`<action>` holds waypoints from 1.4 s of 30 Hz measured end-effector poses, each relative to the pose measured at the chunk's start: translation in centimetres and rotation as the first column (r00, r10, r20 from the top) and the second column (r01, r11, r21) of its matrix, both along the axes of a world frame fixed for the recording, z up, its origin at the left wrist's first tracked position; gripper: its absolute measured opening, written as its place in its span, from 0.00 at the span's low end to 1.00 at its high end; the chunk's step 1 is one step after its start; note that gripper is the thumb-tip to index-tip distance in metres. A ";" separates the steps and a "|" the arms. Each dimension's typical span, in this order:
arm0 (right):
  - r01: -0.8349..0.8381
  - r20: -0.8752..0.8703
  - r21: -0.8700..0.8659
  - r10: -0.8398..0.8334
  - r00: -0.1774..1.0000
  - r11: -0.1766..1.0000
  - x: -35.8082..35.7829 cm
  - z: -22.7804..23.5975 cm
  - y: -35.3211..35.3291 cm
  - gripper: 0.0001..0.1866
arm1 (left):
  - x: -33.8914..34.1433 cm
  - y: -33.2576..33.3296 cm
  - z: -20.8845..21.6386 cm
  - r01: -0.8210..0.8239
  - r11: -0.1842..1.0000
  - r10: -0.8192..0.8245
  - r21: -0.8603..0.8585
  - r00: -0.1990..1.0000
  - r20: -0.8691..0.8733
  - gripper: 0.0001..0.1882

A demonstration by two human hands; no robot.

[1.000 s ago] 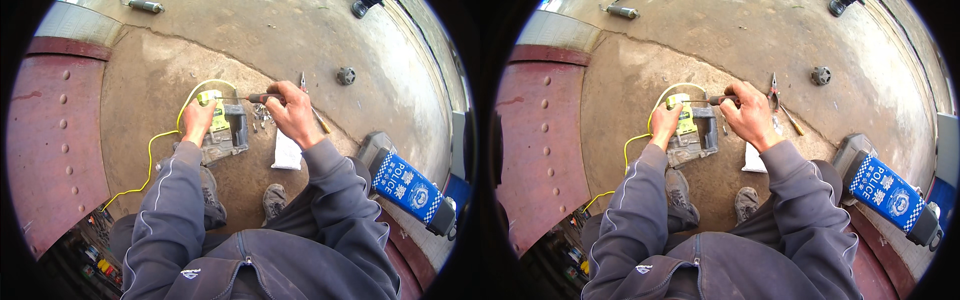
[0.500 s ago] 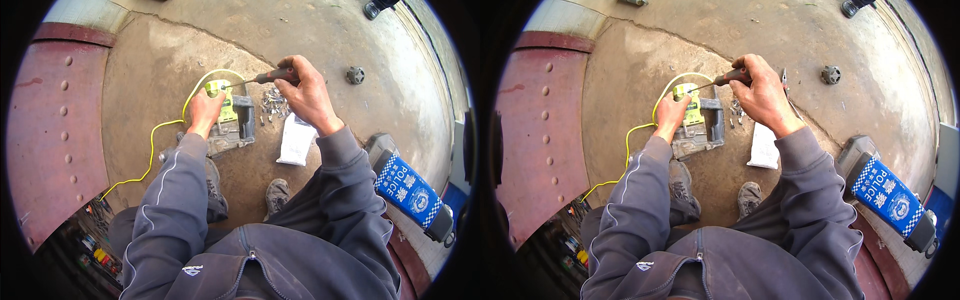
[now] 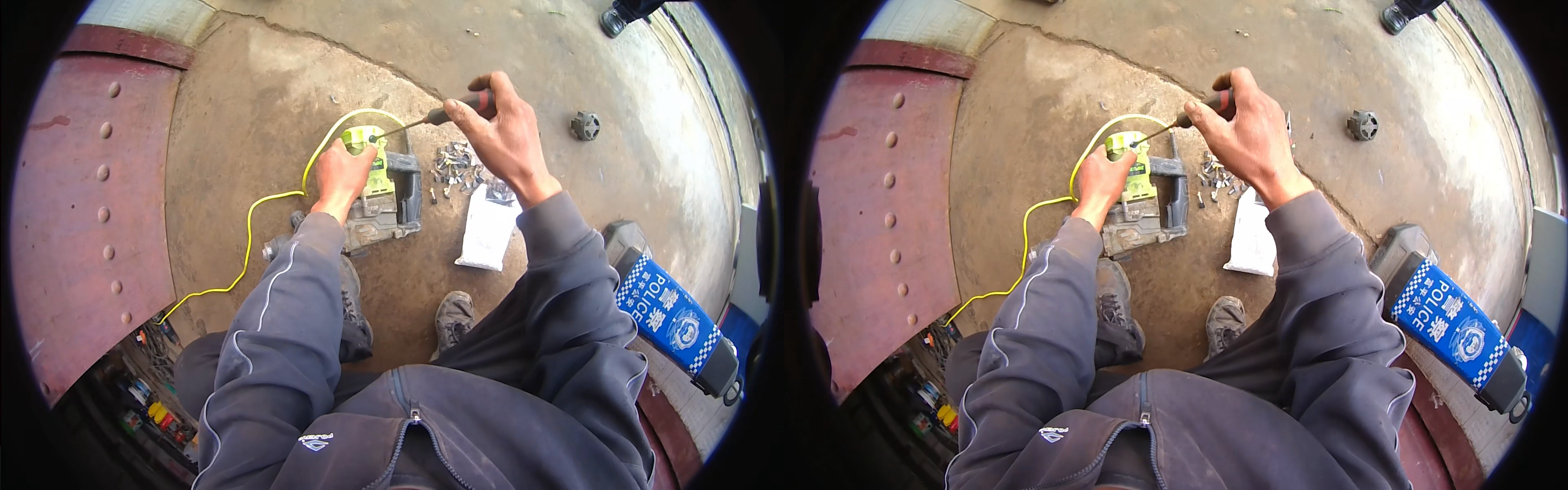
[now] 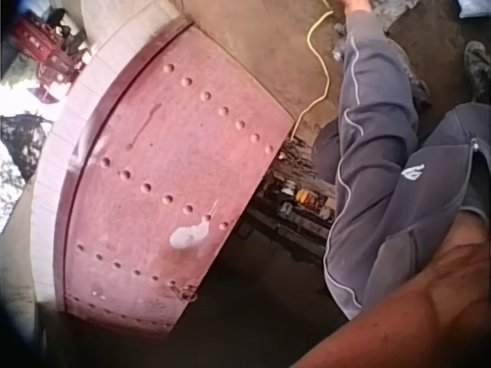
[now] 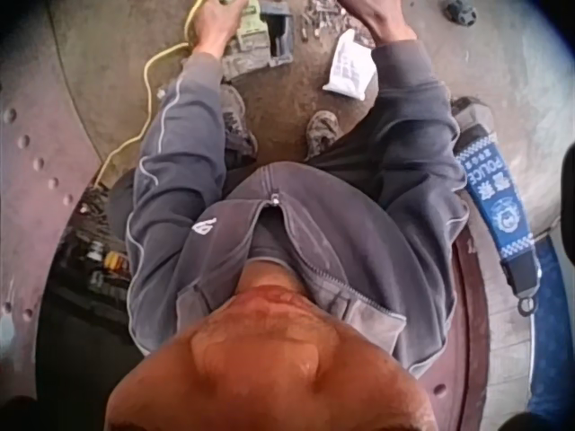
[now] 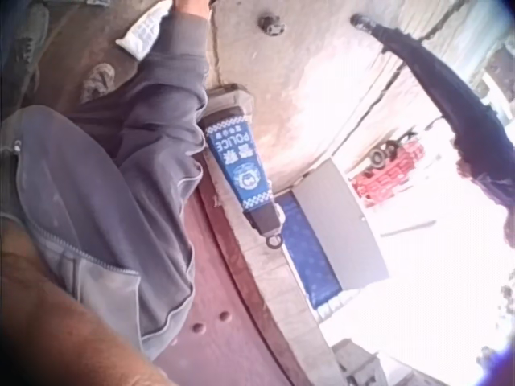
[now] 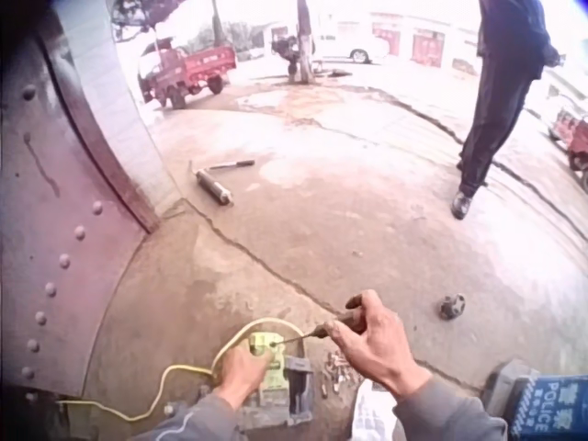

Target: The person sits on the ground and assembles a green power tool by inserting small metal parts into the body and tightening them with a screwdriver. They handle multiple small components and use a screwdriver to secure them.

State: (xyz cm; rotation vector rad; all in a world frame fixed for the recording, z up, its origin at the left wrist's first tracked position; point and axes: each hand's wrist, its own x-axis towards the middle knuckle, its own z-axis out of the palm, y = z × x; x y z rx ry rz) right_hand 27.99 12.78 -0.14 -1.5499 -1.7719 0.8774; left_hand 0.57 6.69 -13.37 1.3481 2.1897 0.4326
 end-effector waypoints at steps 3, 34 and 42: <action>-0.080 -0.091 0.008 0.081 0.993 0.997 0.7 0.1 0.7 0.23 | 0.2 0.2 -0.1 -0.003 1.000 0.003 -0.007 1.000 0.024 0.34; -0.121 -0.017 0.135 0.124 0.992 0.983 0.2 -0.3 0.7 0.24 | 0.3 0.1 0.5 0.004 1.000 -0.004 0.003 1.000 0.006 0.33; -0.084 0.166 0.200 0.051 0.985 0.976 -0.1 -1.1 0.4 0.23 | 0.2 0.2 1.1 -0.010 1.000 0.010 -0.026 1.000 0.010 0.33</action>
